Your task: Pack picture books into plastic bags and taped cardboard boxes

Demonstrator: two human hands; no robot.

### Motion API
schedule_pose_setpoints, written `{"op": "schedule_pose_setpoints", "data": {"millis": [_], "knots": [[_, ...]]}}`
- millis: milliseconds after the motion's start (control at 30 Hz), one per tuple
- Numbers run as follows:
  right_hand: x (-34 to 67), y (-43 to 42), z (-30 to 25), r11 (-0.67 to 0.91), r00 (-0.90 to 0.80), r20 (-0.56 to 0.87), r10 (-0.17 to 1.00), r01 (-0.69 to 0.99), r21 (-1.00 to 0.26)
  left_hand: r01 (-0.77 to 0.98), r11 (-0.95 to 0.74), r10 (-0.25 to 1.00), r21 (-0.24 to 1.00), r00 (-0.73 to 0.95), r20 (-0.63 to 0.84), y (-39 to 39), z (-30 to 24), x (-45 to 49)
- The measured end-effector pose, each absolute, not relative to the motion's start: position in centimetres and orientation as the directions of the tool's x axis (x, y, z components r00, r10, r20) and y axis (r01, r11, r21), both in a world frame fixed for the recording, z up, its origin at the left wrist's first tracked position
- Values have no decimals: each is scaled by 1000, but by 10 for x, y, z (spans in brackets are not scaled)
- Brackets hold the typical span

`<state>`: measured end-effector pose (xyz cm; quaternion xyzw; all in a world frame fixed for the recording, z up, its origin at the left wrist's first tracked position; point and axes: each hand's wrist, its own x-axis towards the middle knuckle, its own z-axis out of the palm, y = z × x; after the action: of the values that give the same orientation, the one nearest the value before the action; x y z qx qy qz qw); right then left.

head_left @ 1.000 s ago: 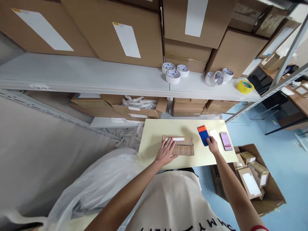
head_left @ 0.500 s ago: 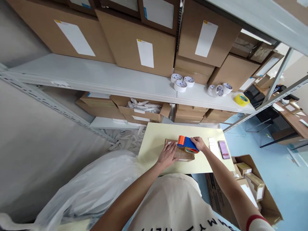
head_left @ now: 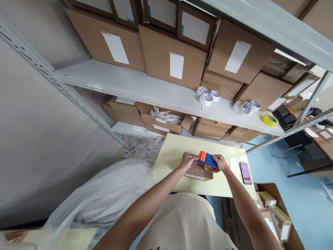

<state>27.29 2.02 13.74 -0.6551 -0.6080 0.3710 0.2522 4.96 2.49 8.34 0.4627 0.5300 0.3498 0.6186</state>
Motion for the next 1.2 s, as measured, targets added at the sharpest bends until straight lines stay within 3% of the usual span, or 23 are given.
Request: {"op": "schedule_pose_setpoints", "data": {"millis": [67, 267, 400, 567, 800, 1100, 1200], "knots": [[273, 19, 137, -132, -15, -177, 984, 597, -791, 28, 401, 888, 916, 235, -396, 28, 89, 57], [270, 17, 148, -74, -55, -150, 987, 671, -738, 44, 385, 901, 922, 196, -386, 34, 96, 50], [280, 12, 159, 8, -108, -119, 987, 773, -634, 90, 368, 920, 926, 106, -376, 36, 91, 11], [290, 5, 160, 1, -75, -130, 989, 869, -494, 193, 375, 924, 907, 3, -383, 38, 73, -37], [277, 8, 156, -14, -30, -137, 990, 952, -307, 389, 336, 934, 857, -23, -356, 33, 42, -25], [278, 4, 155, -76, 21, -161, 987, 935, -345, 530, 278, 960, 801, -177, -217, 28, 16, -10], [278, 3, 156, -69, 11, -154, 988, 925, -374, 499, 100, 995, 861, -41, -92, 19, 8, 2]]}}
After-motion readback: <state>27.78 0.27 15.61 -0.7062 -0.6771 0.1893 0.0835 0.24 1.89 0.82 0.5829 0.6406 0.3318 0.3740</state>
